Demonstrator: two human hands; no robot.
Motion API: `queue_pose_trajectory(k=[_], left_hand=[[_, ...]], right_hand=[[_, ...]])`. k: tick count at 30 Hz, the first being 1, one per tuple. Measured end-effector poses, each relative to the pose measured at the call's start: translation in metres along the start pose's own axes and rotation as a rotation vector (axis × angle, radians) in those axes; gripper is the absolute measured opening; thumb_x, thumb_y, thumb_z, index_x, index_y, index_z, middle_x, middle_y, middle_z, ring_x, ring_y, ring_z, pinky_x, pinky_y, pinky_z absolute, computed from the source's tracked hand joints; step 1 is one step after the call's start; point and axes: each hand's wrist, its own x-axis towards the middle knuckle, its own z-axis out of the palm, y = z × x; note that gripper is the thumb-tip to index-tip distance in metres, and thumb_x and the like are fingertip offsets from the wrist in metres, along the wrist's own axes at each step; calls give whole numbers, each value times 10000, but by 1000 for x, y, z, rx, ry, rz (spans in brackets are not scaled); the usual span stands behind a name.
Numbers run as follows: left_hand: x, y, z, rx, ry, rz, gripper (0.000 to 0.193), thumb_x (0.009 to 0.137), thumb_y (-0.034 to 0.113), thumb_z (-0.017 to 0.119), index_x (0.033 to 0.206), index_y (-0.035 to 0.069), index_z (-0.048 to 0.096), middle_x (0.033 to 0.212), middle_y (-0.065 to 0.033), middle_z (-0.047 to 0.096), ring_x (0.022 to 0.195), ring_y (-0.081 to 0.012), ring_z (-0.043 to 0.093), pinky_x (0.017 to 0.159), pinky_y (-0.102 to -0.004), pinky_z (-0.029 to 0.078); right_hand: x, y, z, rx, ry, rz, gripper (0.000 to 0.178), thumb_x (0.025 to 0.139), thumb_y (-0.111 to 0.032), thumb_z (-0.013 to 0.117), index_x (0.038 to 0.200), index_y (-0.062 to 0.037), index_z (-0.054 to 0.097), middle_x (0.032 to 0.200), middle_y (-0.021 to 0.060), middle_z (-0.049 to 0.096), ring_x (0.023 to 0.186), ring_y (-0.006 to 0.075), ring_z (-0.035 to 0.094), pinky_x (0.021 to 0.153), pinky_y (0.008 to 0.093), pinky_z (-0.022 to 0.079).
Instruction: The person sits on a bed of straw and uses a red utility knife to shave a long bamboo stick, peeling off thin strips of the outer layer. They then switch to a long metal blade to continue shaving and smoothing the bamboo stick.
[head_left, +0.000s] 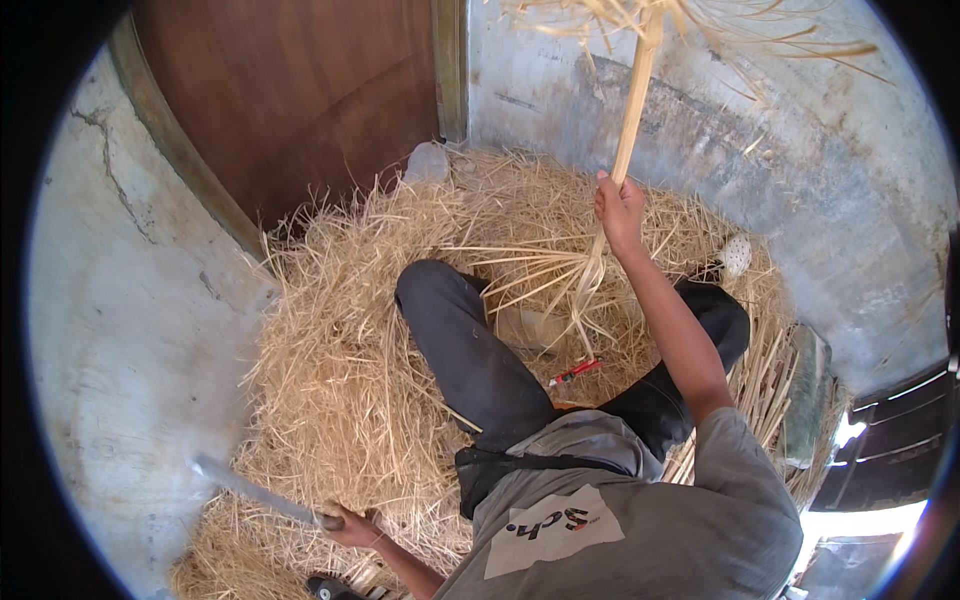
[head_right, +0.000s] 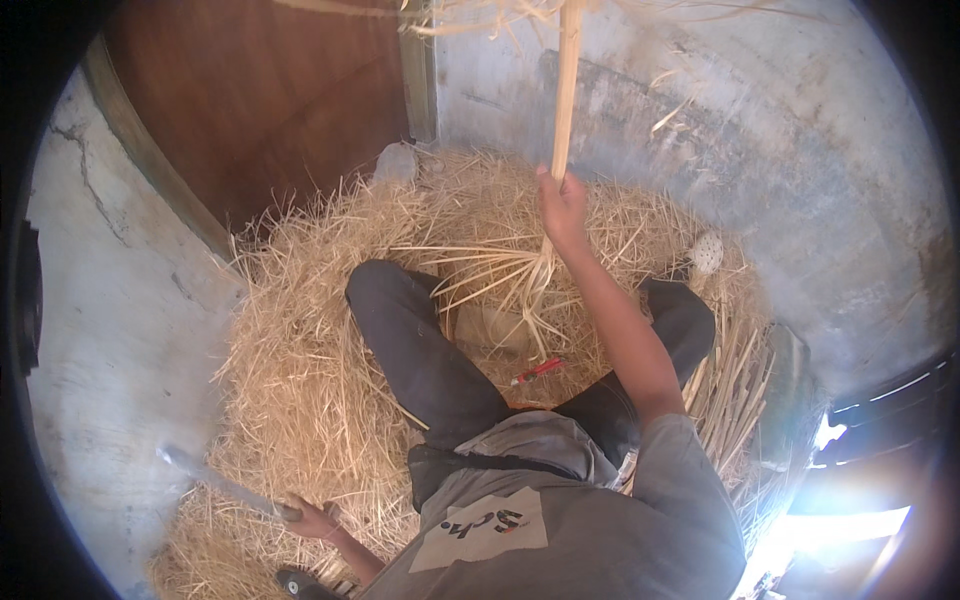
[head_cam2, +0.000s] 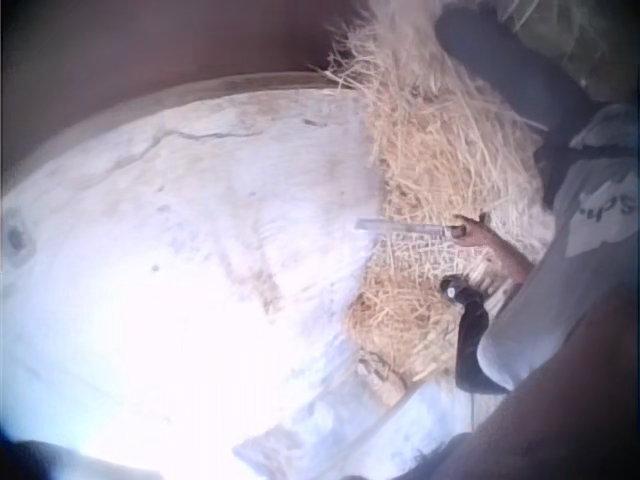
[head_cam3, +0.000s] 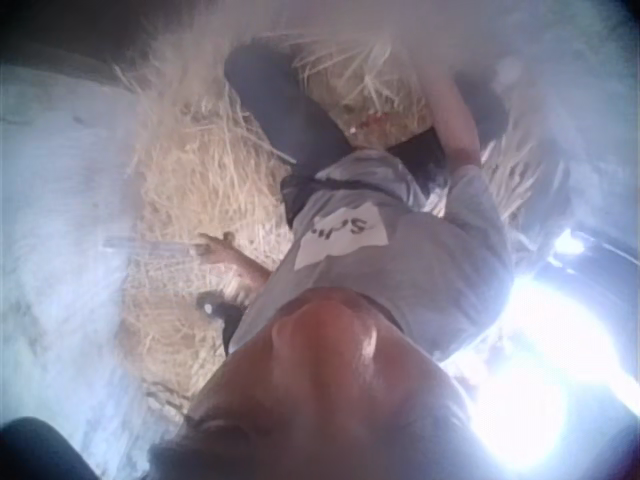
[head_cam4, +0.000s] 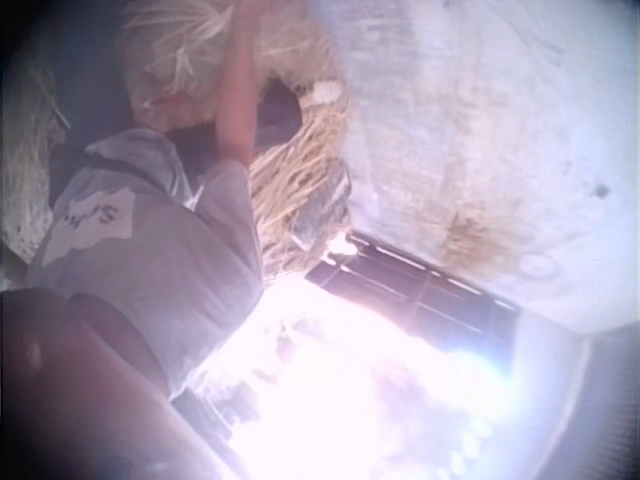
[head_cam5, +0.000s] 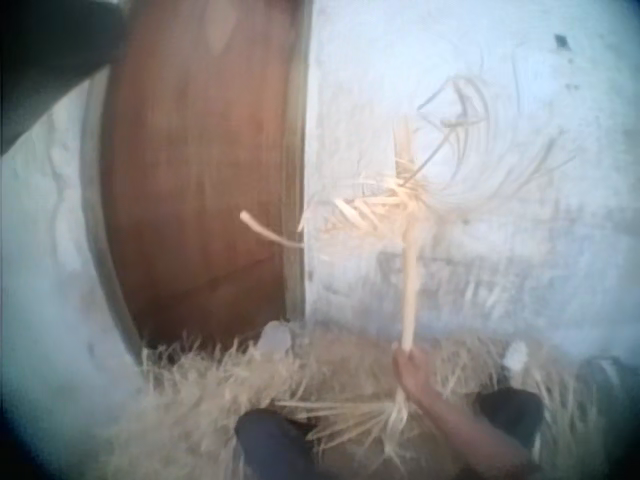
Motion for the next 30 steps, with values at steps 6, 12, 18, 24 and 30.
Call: queue_pose_trajectory(k=[6,12,18,24,30], left_hand=[[-2,200,-3,-625,-229,314,458,929,285,613,1277,47,433,866,-94,574,776,-177,549,662,-313,452],[-85,377,-14,-1051,-974,272,314,949,153,588,1247,57,580,872,-26,593,538,-54,485,472,-212,398],[-168,506,24,-1050,-1166,626,296,809,217,766,1021,27,683,856,-54,624,720,-133,569,641,-276,468],[-234,588,33,-786,-1280,923,649,623,467,847,1118,75,696,819,-109,592,800,-234,589,738,-330,481],[-274,598,25,-696,-1271,1237,511,686,281,812,1119,45,677,847,-129,665,784,-201,632,699,-334,491]], right_hand=[[13,2,-10,-135,-13,-39,339,958,-284,571,706,-68,500,563,-36,459,490,70,434,445,279,344],[9,-7,-14,-87,-79,-43,309,962,-288,557,766,-49,542,559,-17,473,494,88,461,459,285,368],[-9,-7,-32,-282,-131,-23,327,983,-343,493,908,-29,548,703,74,556,644,178,554,585,342,429],[-9,-25,-61,-392,-48,-82,396,1021,-352,429,994,4,600,829,86,575,785,196,559,757,335,455],[-4,-18,-105,-504,-271,-348,427,1026,-348,369,1093,-2,611,949,154,581,899,291,556,830,414,422]])
